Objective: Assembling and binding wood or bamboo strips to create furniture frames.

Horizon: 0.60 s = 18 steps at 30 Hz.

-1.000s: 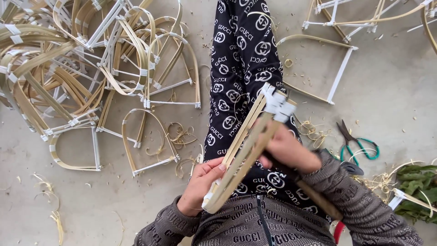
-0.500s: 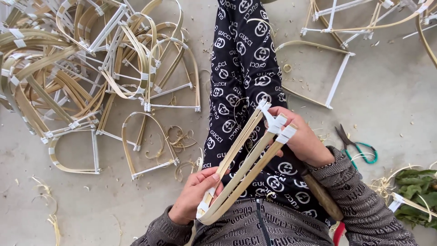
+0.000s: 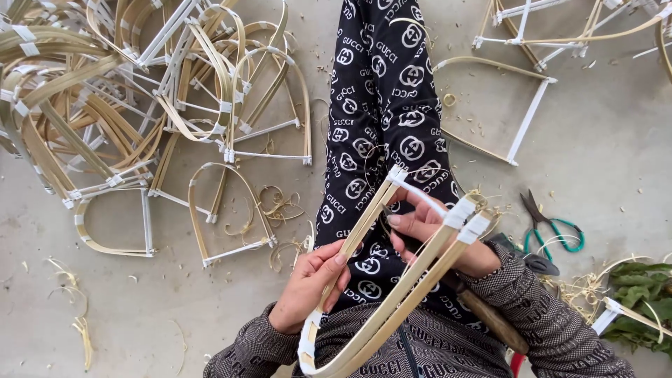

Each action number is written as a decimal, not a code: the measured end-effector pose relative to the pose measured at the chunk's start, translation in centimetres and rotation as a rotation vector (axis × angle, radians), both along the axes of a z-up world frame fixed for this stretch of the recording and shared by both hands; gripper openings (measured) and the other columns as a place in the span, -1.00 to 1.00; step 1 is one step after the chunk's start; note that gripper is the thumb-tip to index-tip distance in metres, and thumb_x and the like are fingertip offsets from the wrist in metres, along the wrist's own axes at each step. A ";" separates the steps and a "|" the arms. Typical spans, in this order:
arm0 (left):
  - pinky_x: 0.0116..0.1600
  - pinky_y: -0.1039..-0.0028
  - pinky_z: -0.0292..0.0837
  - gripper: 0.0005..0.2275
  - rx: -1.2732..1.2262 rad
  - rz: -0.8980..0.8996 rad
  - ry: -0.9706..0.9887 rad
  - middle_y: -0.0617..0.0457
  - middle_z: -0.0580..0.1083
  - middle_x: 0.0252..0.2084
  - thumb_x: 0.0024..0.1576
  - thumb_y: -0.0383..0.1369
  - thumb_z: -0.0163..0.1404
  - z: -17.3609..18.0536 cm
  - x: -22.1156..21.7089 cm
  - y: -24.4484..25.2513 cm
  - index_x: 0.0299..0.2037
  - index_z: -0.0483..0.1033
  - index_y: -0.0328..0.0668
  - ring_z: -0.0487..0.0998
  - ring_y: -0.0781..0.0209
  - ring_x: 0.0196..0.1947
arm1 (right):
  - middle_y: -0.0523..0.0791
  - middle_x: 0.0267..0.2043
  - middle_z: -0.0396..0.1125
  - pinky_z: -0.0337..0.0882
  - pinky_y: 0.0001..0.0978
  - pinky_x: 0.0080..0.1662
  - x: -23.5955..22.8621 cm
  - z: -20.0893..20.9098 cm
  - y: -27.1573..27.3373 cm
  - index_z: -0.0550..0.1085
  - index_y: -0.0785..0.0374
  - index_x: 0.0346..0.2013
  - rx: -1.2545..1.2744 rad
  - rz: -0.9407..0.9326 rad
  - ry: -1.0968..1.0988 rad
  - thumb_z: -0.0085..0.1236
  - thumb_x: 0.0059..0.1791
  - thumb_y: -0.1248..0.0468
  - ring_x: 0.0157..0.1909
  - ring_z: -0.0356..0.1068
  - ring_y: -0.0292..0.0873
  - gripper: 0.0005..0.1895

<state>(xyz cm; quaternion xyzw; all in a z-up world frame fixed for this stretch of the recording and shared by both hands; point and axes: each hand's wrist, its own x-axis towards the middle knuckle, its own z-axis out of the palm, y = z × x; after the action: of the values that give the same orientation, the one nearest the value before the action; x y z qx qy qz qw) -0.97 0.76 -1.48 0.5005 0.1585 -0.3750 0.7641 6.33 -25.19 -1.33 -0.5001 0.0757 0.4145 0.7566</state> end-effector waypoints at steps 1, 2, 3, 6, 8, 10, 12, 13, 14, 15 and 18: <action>-0.66 0.68 0.17 -0.62 0.000 -0.001 -0.002 0.11 0.41 -0.53 0.33 -0.35 -0.14 0.1 0.1 0.1 0.31 0.39 -0.36 0.28 0.47 -0.77 | -0.18 -0.56 0.35 0.36 -0.57 -0.56 0.1 -0.3 -0.3 0.26 0.23 0.17 0.000 -0.001 -0.002 0.02 0.06 0.20 -0.63 0.34 -0.34 -0.59; -0.66 0.68 0.17 -0.62 -0.002 -0.010 -0.010 0.12 0.40 -0.53 0.33 -0.35 -0.14 0.3 0.0 0.3 0.31 0.39 -0.36 0.27 0.48 -0.77 | -0.17 -0.55 0.36 0.37 -0.56 -0.55 0.1 -0.6 -0.6 0.28 0.28 0.16 -0.006 -0.025 -0.005 0.03 0.07 0.20 -0.62 0.35 -0.34 -0.60; -0.66 0.68 0.17 -0.62 -0.004 -0.019 -0.018 0.13 0.39 -0.54 0.33 -0.35 -0.15 0.4 0.0 0.4 0.31 0.39 -0.35 0.27 0.48 -0.78 | -0.17 -0.54 0.37 0.39 -0.55 -0.53 0.0 -0.8 -0.9 0.31 0.34 0.15 -0.011 -0.048 -0.009 0.03 0.07 0.20 -0.60 0.36 -0.34 -0.60; -0.66 0.69 0.16 -0.63 -0.016 0.004 -0.013 0.13 0.37 -0.55 0.35 -0.35 -0.15 0.2 -0.1 0.6 0.29 0.41 -0.40 0.26 0.49 -0.78 | -0.18 -0.55 0.36 0.40 -0.55 -0.54 0.3 0.7 -0.1 0.34 0.29 0.17 -0.040 -0.048 -0.002 0.02 0.06 0.21 -0.61 0.36 -0.34 -0.60; -0.66 0.69 0.17 -0.63 -0.024 0.003 -0.013 0.12 0.37 -0.55 0.35 -0.35 -0.15 0.3 0.0 0.5 0.29 0.41 -0.41 0.26 0.49 -0.78 | -0.18 -0.57 0.35 0.37 -0.56 -0.56 -0.2 0.0 0.2 0.33 0.25 0.19 -0.029 -0.020 -0.009 0.01 0.07 0.22 -0.63 0.35 -0.35 -0.60; -0.66 0.69 0.17 -0.63 -0.033 0.004 -0.014 0.12 0.37 -0.54 0.35 -0.35 -0.16 0.2 0.0 0.4 0.29 0.40 -0.41 0.27 0.49 -0.78 | -0.19 -0.58 0.34 0.35 -0.56 -0.58 -0.4 -1.0 0.1 0.32 0.20 0.21 -0.019 0.009 -0.017 0.01 0.07 0.22 -0.65 0.33 -0.35 -0.59; -0.67 0.69 0.18 -0.63 -0.002 -0.011 0.018 0.12 0.37 -0.55 0.33 -0.34 -0.16 0.2 -0.2 0.4 0.29 0.40 -0.36 0.27 0.49 -0.79 | -0.17 -0.55 0.36 0.34 -0.55 -0.56 -0.1 -2.3 -0.5 0.35 0.30 0.15 0.017 -0.020 -0.050 -0.01 0.10 0.24 -0.64 0.32 -0.34 -0.66; -0.67 0.69 0.18 -0.63 -0.003 -0.007 0.019 0.12 0.37 -0.55 0.33 -0.34 -0.16 0.1 -0.3 0.4 0.29 0.40 -0.36 0.27 0.49 -0.79 | -0.17 -0.55 0.36 0.34 -0.55 -0.56 -0.1 -1.8 -0.8 0.35 0.30 0.15 0.016 -0.016 -0.050 -0.01 0.10 0.24 -0.64 0.32 -0.34 -0.66; -0.67 0.69 0.18 -0.63 -0.036 0.011 0.025 0.12 0.38 -0.53 0.34 -0.35 -0.16 -0.1 -0.4 0.5 0.29 0.40 -0.38 0.27 0.49 -0.78 | -0.17 -0.54 0.36 0.35 -0.55 -0.56 0.0 -1.3 -1.0 0.40 0.34 0.12 -0.012 -0.040 -0.060 -0.02 0.11 0.24 -0.63 0.32 -0.35 -0.67; -0.66 0.69 0.18 -0.64 -0.069 0.029 0.031 0.11 0.39 -0.52 0.35 -0.35 -0.16 -0.4 -0.4 0.6 0.29 0.40 -0.41 0.28 0.49 -0.77 | -0.17 -0.53 0.36 0.36 -0.56 -0.55 0.2 -0.9 -1.2 0.44 0.39 0.08 -0.041 -0.064 -0.070 -0.04 0.12 0.23 -0.62 0.31 -0.36 -0.67; -0.63 0.68 0.25 -0.62 -0.170 0.074 0.120 0.00 0.48 -0.45 0.35 -0.33 -0.21 0.2 0.2 0.5 0.32 0.35 -0.36 0.33 0.44 -0.76 | -0.17 -0.55 0.34 0.34 -0.57 -0.56 0.3 -0.5 -1.3 0.46 0.37 0.08 -0.051 -0.087 -0.039 -0.05 0.11 0.22 -0.64 0.29 -0.36 -0.67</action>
<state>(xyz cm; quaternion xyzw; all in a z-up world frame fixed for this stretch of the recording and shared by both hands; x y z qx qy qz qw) -0.74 1.24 -1.31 0.4041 0.1900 -0.3880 0.8062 6.58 -26.47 -1.83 -0.5234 0.0928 0.3693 0.7623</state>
